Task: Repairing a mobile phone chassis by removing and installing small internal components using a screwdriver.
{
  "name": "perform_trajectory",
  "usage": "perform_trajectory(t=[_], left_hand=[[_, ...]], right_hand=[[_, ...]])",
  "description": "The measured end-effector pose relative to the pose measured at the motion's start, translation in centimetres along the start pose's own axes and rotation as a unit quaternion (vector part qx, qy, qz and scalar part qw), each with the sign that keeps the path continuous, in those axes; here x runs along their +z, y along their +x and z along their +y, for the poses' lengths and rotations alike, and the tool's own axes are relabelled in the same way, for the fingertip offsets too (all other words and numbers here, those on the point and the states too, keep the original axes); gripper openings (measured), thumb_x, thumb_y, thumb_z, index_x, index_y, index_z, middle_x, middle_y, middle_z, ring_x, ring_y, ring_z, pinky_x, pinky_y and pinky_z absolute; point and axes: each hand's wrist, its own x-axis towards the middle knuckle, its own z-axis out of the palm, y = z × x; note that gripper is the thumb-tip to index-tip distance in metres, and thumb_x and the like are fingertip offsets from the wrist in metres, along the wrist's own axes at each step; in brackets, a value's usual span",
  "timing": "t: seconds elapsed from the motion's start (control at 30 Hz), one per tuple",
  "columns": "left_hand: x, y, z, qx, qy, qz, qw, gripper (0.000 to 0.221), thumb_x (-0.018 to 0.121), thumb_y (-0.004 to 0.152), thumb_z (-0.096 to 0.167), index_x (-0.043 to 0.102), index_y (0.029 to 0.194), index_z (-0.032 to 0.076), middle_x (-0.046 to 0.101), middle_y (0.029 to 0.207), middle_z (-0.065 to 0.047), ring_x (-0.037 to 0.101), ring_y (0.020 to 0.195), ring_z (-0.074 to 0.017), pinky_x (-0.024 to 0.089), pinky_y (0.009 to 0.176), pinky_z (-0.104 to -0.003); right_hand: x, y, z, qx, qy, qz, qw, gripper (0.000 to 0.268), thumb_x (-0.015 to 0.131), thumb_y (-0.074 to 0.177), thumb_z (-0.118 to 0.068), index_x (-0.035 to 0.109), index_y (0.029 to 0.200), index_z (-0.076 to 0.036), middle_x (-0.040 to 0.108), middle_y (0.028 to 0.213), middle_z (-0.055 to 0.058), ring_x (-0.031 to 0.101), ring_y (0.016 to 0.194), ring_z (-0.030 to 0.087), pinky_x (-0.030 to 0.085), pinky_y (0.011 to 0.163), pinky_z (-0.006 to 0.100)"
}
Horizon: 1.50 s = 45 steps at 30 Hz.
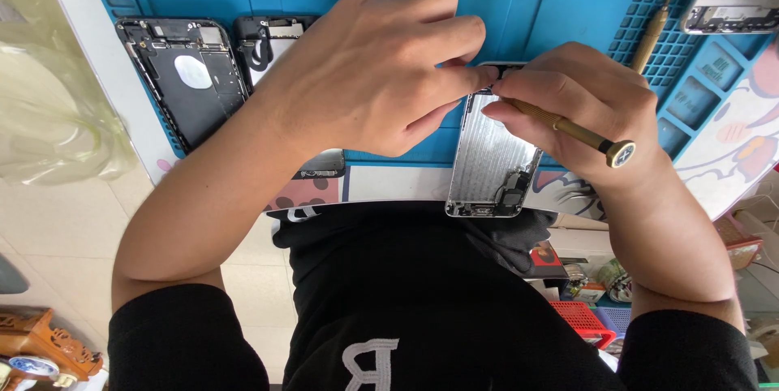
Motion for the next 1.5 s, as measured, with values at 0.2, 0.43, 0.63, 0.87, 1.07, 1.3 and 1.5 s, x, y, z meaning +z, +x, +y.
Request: perform_trajectory(t=[0.2, 0.43, 0.63, 0.87, 1.07, 1.3, 1.5], left_hand=[[0.4, -0.5, -0.2, 0.005, 0.002, 0.005, 1.000, 0.008, 0.081, 0.081, 0.019, 0.077, 0.084, 0.013, 0.057, 0.092, 0.001, 0.055, 0.089, -0.0185, 0.044, 0.061, -0.035], [0.7, -0.9, -0.4, 0.012, 0.006, 0.017, 1.000, 0.009, 0.081, 0.083, 0.020, 0.076, 0.085, 0.012, 0.057, 0.094, 0.001, 0.055, 0.091, -0.0184, 0.046, 0.063, -0.034], [0.6, -0.7, -0.2, 0.012, 0.015, 0.003, 1.000, 0.012, 0.082, 0.082, 0.021, 0.075, 0.080, 0.012, 0.058, 0.093, 0.001, 0.056, 0.090, -0.0187, 0.046, 0.063, -0.035], [1.2, -1.6, -0.3, 0.023, 0.030, 0.024, 0.999, 0.015, 0.081, 0.082, 0.019, 0.081, 0.097, 0.016, 0.056, 0.096, 0.002, 0.055, 0.095, -0.0188, 0.047, 0.076, -0.035], [1.3, -1.6, -0.4, 0.031, 0.050, 0.020, 0.998, 0.021, 0.080, 0.081, 0.018, 0.082, 0.101, 0.016, 0.057, 0.096, 0.001, 0.056, 0.097, -0.0182, 0.048, 0.081, -0.035], [1.4, -1.8, -0.2, 0.038, 0.058, 0.029, 0.997, 0.017, 0.083, 0.084, 0.018, 0.081, 0.100, 0.014, 0.057, 0.098, 0.001, 0.058, 0.095, -0.0174, 0.049, 0.079, -0.034], [1.0, -1.5, 0.4, 0.013, 0.071, -0.003, 0.997, 0.023, 0.084, 0.082, 0.020, 0.083, 0.105, 0.018, 0.058, 0.092, 0.000, 0.060, 0.086, -0.0175, 0.047, 0.067, -0.035]], right_hand=[[0.3, -0.5, 0.0, 0.007, -0.023, 0.009, 1.000, 0.033, 0.094, 0.088, -0.013, 0.071, 0.108, 0.000, 0.071, 0.096, 0.013, 0.069, 0.084, 0.027, 0.054, 0.070, 0.034], [0.0, 0.6, -1.2, -0.018, -0.087, 0.025, 0.996, 0.034, 0.098, 0.071, -0.014, 0.078, 0.093, 0.001, 0.065, 0.087, 0.014, 0.063, 0.076, 0.032, 0.049, 0.066, 0.041], [0.3, -0.4, -0.6, -0.001, -0.058, 0.016, 0.998, 0.032, 0.098, 0.084, -0.007, 0.078, 0.107, 0.001, 0.065, 0.100, 0.012, 0.064, 0.082, 0.025, 0.051, 0.066, 0.032], [0.7, -2.4, 1.1, -0.033, 0.007, 0.056, 0.998, 0.057, 0.087, 0.089, -0.002, 0.045, 0.128, 0.003, 0.071, 0.107, 0.014, 0.072, 0.086, 0.026, 0.053, 0.069, 0.030], [0.5, -1.8, -0.2, -0.117, -0.048, 0.048, 0.991, 0.063, 0.089, 0.099, -0.001, 0.039, 0.135, -0.011, 0.071, 0.111, 0.019, 0.077, 0.089, 0.028, 0.062, 0.071, 0.032], [-0.7, -2.4, -0.6, -0.103, -0.141, 0.024, 0.984, 0.030, 0.073, 0.110, -0.023, 0.050, 0.120, -0.005, 0.074, 0.111, 0.013, 0.075, 0.091, 0.032, 0.057, 0.072, 0.036], [-2.6, -2.9, -2.6, -0.085, -0.174, -0.001, 0.981, 0.020, 0.079, 0.102, -0.012, 0.062, 0.107, -0.001, 0.069, 0.096, 0.012, 0.068, 0.086, 0.027, 0.055, 0.073, 0.034]])
